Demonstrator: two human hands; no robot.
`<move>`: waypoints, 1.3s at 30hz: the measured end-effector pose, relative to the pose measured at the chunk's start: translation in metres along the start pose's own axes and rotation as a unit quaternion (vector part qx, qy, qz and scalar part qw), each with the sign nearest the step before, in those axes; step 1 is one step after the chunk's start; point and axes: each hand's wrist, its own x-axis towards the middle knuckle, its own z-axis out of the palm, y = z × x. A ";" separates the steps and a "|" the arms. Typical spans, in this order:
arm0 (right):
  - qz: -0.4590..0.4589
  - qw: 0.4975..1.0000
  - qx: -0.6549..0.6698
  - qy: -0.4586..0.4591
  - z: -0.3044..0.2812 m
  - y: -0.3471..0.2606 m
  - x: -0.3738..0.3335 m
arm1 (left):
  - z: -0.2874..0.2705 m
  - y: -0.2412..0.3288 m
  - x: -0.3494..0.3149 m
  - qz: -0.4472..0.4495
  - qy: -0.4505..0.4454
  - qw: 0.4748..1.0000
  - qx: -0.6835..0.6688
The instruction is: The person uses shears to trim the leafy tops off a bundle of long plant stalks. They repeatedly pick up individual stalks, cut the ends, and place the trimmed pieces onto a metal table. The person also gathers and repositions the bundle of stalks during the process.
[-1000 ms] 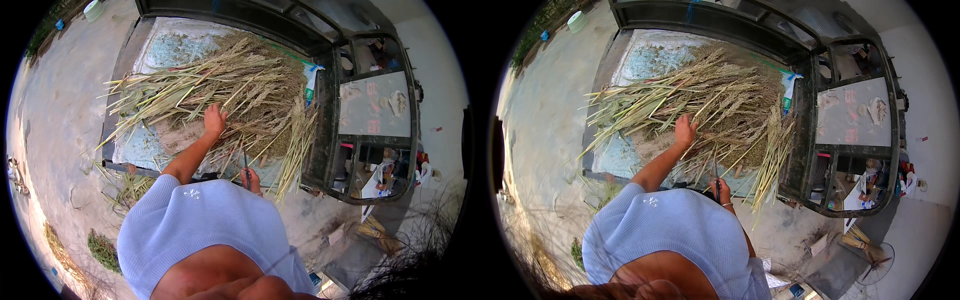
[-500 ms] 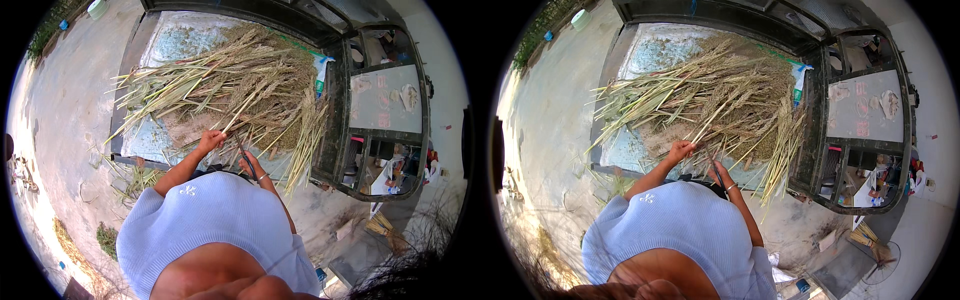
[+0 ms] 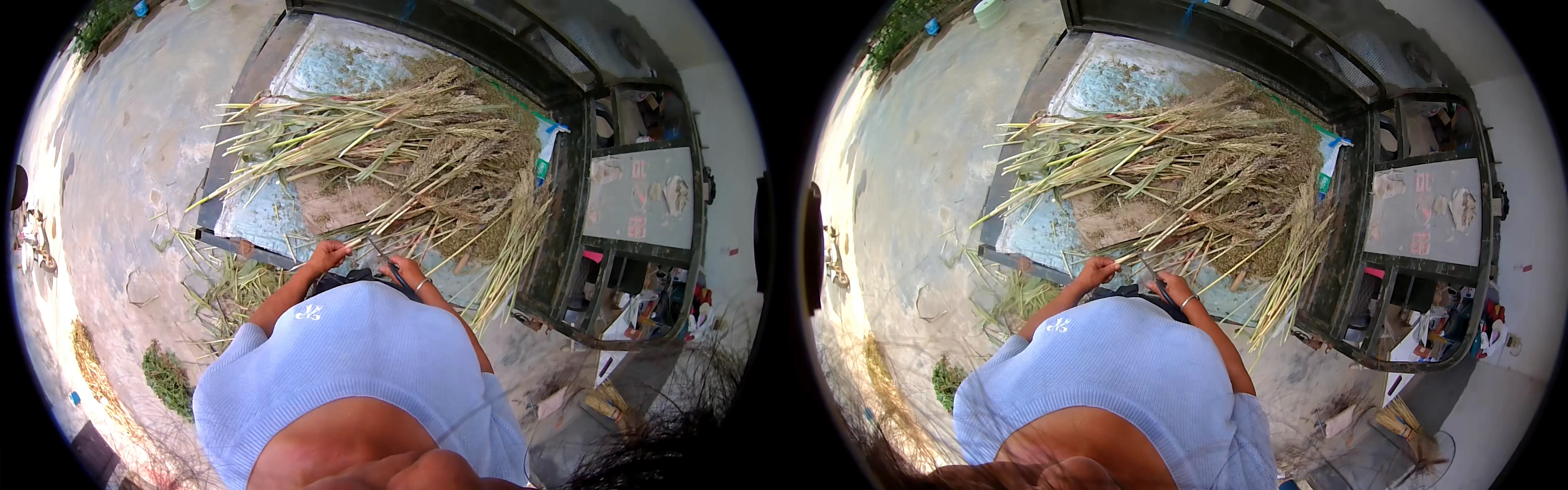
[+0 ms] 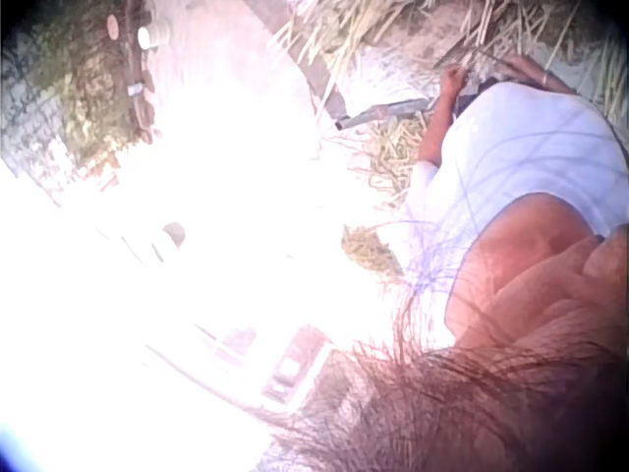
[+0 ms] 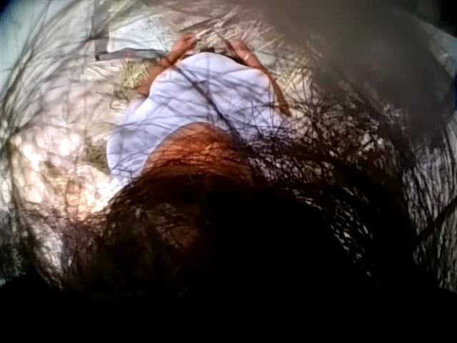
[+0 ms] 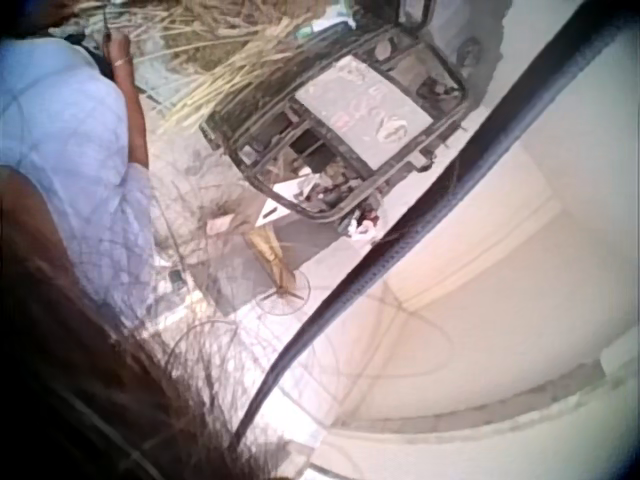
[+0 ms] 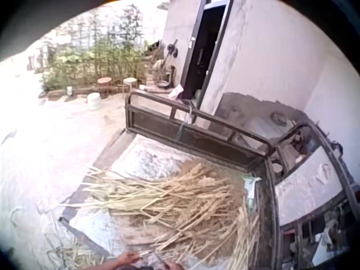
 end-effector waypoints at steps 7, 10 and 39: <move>0.094 0.992 0.084 0.010 0.009 0.042 -0.036 | -0.086 0.026 -0.034 -0.204 0.076 0.758 0.614; 0.118 0.975 0.172 0.072 0.012 0.045 -0.045 | -0.093 0.047 -0.001 -0.024 0.173 0.831 0.528; 0.186 0.876 0.436 0.095 -0.032 0.021 -0.044 | 0.039 0.191 0.232 0.176 0.281 0.929 0.163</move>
